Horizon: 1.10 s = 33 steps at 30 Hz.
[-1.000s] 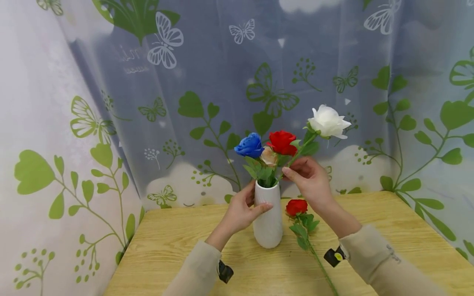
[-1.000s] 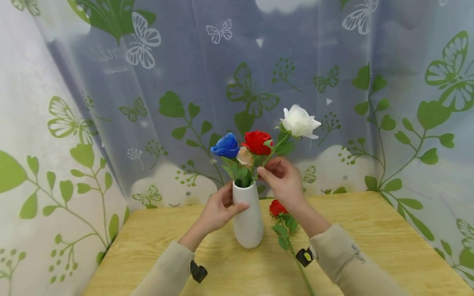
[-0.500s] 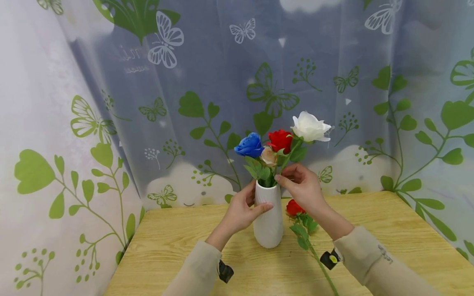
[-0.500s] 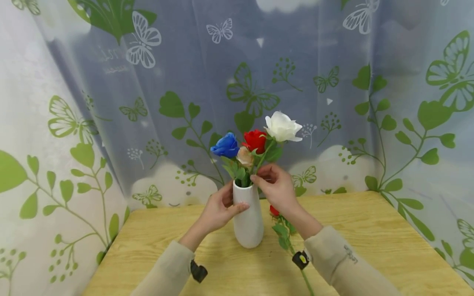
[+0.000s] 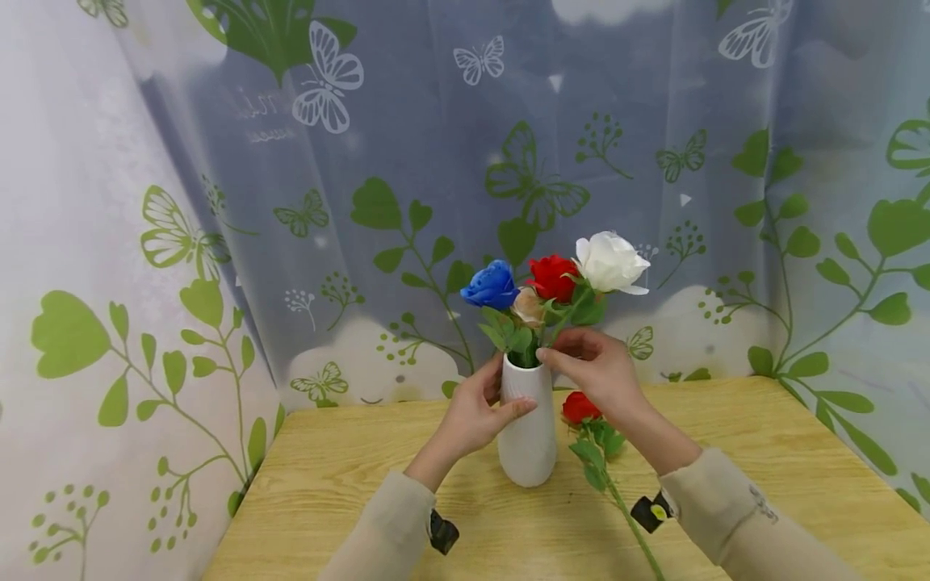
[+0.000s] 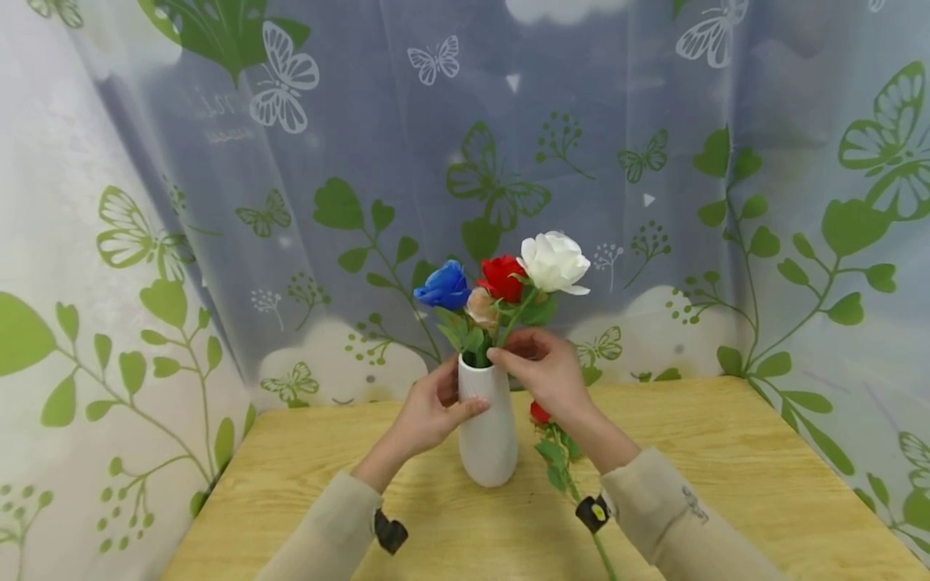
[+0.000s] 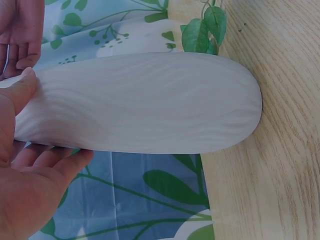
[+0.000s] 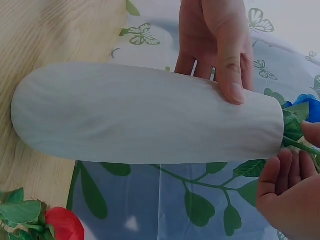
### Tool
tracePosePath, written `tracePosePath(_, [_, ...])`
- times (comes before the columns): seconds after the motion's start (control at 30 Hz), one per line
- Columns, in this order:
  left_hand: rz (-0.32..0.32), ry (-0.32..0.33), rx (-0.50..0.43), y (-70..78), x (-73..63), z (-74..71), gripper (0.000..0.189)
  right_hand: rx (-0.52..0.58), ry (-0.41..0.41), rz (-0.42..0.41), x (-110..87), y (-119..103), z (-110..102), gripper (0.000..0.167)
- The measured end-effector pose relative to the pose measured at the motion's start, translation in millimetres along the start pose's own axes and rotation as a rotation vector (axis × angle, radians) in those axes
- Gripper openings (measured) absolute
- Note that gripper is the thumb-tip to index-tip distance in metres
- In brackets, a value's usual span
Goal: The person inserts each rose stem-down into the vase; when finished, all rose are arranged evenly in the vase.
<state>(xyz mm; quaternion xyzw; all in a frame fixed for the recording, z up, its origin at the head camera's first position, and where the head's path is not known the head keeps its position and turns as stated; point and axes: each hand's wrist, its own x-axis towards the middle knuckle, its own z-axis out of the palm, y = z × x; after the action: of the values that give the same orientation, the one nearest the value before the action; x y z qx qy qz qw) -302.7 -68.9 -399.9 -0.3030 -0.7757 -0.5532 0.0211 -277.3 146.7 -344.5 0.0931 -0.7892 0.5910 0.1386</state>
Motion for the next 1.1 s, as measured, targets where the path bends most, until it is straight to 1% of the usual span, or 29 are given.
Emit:
tracePosePath(0.13, [-0.005,0.002,-0.001,0.4,-0.2,-0.1,0.079,0.031,0.047,0.014,2.1,-4,-1,0.041])
tracePosePath(0.2, [-0.011,0.004,-0.003,0.5,-0.4,0.1,0.080,0.057,0.072,0.005,3.5,-6,-1,0.043])
tracePosePath(0.3, [-0.021,0.004,-0.003,0.5,-0.5,0.2,0.081,0.088,0.098,-0.004,4.4,-7,-2,0.043])
tracePosePath(0.47, [-0.020,0.010,0.008,0.3,0.1,0.2,0.082,0.108,0.141,-0.017,6.7,-10,-4,0.043])
tracePosePath(0.7, [-0.016,0.007,0.005,-0.1,0.4,0.1,0.082,0.114,0.163,-0.032,9.8,-10,-6,0.040])
tracePosePath(0.83, [-0.005,0.003,0.007,-0.8,0.6,0.4,0.081,0.065,0.149,-0.049,10.7,-6,-5,0.035])
tracePosePath(0.97, [0.001,0.005,0.002,-1.2,0.7,0.7,0.080,-0.013,0.083,-0.046,9.1,1,0,0.031])
tracePosePath(1.03, [0.004,0.003,-0.001,-1.1,0.8,0.7,0.080,-0.031,0.049,-0.042,7.7,6,2,0.029])
tracePosePath(1.1, [0.008,0.002,0.001,-1.2,1.0,0.5,0.079,-0.038,0.033,-0.044,6.8,8,5,0.027])
